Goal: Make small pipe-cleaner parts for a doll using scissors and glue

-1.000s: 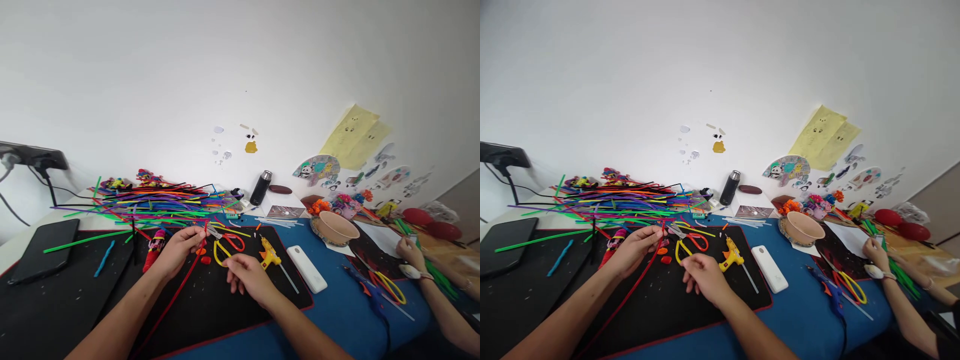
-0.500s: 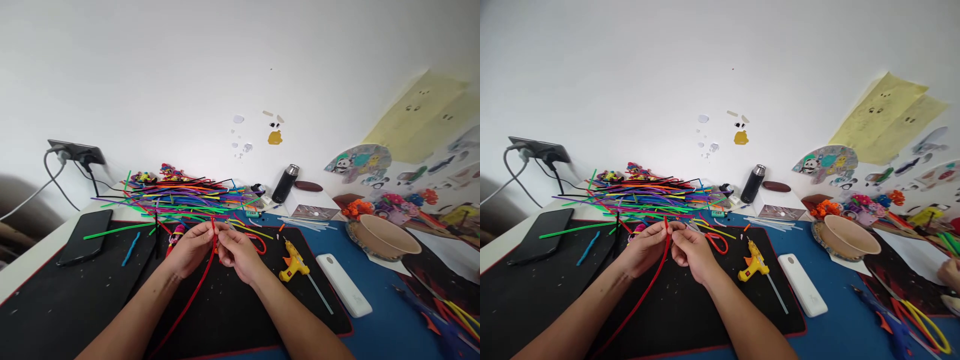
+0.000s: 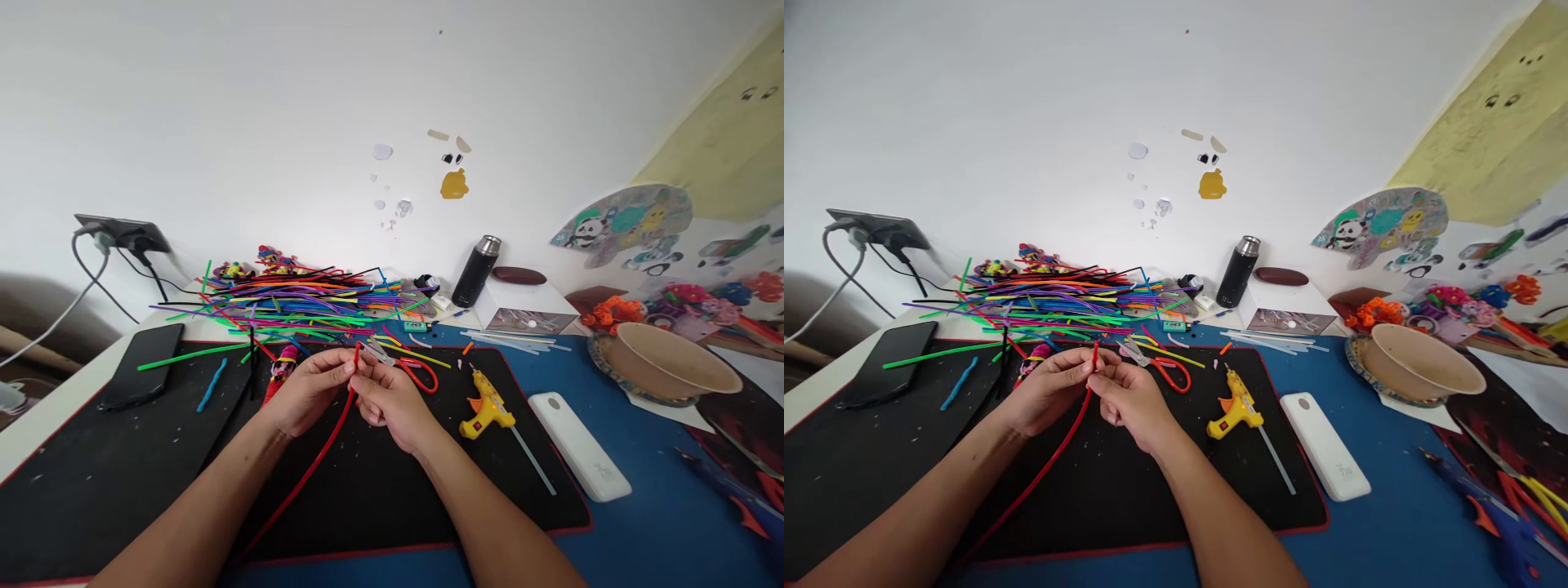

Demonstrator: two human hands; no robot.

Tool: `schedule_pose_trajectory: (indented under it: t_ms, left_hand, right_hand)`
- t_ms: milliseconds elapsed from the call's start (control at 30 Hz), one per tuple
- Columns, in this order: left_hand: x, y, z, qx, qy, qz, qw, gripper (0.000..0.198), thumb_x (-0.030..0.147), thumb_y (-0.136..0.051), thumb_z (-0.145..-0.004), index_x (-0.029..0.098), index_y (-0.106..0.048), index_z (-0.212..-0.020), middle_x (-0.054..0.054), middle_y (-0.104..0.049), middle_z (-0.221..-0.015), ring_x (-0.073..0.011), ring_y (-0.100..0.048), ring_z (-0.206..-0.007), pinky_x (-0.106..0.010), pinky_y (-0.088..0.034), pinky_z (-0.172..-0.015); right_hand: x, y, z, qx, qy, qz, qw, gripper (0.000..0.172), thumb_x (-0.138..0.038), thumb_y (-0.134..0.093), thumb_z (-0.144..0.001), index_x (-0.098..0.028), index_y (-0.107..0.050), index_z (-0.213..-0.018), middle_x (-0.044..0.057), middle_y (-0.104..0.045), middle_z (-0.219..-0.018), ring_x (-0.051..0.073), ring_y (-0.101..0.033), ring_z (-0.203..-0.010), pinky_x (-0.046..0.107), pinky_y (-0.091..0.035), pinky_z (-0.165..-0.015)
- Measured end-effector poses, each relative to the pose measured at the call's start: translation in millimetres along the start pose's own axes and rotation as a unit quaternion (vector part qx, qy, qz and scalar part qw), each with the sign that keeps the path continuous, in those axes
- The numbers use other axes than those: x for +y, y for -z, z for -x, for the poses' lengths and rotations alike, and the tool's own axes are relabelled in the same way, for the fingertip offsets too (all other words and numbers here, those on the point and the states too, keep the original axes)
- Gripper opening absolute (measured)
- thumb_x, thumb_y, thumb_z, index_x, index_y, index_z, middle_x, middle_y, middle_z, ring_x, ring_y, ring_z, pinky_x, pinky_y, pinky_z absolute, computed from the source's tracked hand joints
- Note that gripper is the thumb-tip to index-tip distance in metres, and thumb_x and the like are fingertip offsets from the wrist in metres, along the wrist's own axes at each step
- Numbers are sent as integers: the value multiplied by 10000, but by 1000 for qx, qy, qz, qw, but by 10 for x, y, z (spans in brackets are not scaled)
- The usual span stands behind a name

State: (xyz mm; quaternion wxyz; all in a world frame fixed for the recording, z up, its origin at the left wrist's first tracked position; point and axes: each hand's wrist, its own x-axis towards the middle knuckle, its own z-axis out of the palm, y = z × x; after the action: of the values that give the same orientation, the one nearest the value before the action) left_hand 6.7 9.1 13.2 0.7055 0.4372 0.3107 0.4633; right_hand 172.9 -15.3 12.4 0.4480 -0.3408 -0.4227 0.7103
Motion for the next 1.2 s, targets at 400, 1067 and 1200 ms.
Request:
schedule_pose_trajectory:
  t_ms: [400, 1067, 1200]
  left_hand:
    - [-46, -66, -38, 100, -24, -65, 993, 334, 420, -952, -670, 176, -806, -846, -43, -729, -827, -152, -615, -710, -271, -497, -693]
    - [64, -192, 43, 117, -105, -237, 959, 323, 450, -913, -703, 180, -743, -752, -4, -660, -724, -148, -568, -672, -262, -473, -647]
    - [58, -167, 49, 118, -111, -228, 960, 287, 430, -905, -730, 181, -766, -757, -4, -653, -733, -142, -557, -691, -262, -464, -675]
  right_hand:
    - [-56, 98, -12, 174, 170, 227, 943, 230, -370, -681, -894, -217, -608, -738, -63, -476, -562, 107, -398, -495, 239, -305, -486]
    - [44, 52, 36, 174, 229, 481, 828, 180, -282, -649, -883, -225, -562, -736, -68, -501, -554, 109, -420, -493, 261, -280, -548]
    - [34, 69, 27, 130, 198, 416, 878, 170, -296, -646, -917, -222, -587, -775, -57, -562, -609, 114, -479, -532, 249, -328, -555]
